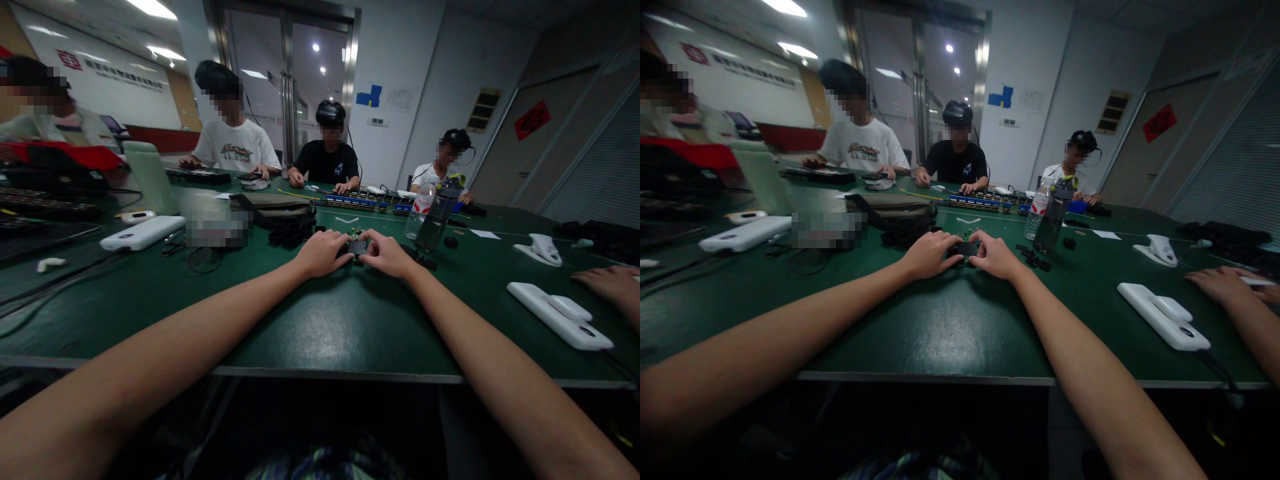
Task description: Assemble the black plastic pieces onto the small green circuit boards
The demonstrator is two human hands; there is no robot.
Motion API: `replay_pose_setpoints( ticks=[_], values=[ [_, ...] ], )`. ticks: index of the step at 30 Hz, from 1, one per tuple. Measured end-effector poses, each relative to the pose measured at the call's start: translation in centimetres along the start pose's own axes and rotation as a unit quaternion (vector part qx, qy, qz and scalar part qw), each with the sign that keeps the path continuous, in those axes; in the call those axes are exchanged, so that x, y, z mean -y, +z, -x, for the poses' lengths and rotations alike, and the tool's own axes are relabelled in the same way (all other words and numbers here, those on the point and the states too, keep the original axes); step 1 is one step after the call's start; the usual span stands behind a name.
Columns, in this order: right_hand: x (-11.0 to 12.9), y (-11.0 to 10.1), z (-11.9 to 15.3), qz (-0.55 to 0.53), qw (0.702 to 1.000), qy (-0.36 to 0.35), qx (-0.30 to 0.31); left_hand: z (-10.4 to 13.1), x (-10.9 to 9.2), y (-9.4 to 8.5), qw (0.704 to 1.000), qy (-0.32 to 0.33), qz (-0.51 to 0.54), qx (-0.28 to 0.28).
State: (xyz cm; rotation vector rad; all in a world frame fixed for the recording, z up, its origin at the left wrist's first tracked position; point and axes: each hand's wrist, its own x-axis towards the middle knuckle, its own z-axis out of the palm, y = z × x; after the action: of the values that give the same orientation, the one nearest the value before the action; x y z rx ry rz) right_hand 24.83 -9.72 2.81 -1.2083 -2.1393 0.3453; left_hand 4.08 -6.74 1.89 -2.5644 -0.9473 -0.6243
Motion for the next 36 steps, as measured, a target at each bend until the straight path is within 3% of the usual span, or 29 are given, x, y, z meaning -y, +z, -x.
replay_pose_setpoints(
  ticks=[9,18,27,36],
  values=[
    [0.04,0.15,-0.2,0.041,0.999,0.003,-0.013,0.07,0.17,0.17,1.0,-0.002,0.012,-0.001],
    [-0.24,-0.11,-0.21,0.09,0.995,0.038,-0.037,0.17,0.76,0.99,0.993,-0.051,-0.031,0.106],
    [-0.06,0.09,-0.2,0.079,0.996,0.029,-0.016,0.13,0.4,0.59,0.992,-0.055,-0.022,0.107],
    [-0.91,-0.14,-0.28,0.153,0.982,0.084,-0.077,0.21,0.49,0.49,0.993,-0.051,-0.005,0.109]
  ],
)
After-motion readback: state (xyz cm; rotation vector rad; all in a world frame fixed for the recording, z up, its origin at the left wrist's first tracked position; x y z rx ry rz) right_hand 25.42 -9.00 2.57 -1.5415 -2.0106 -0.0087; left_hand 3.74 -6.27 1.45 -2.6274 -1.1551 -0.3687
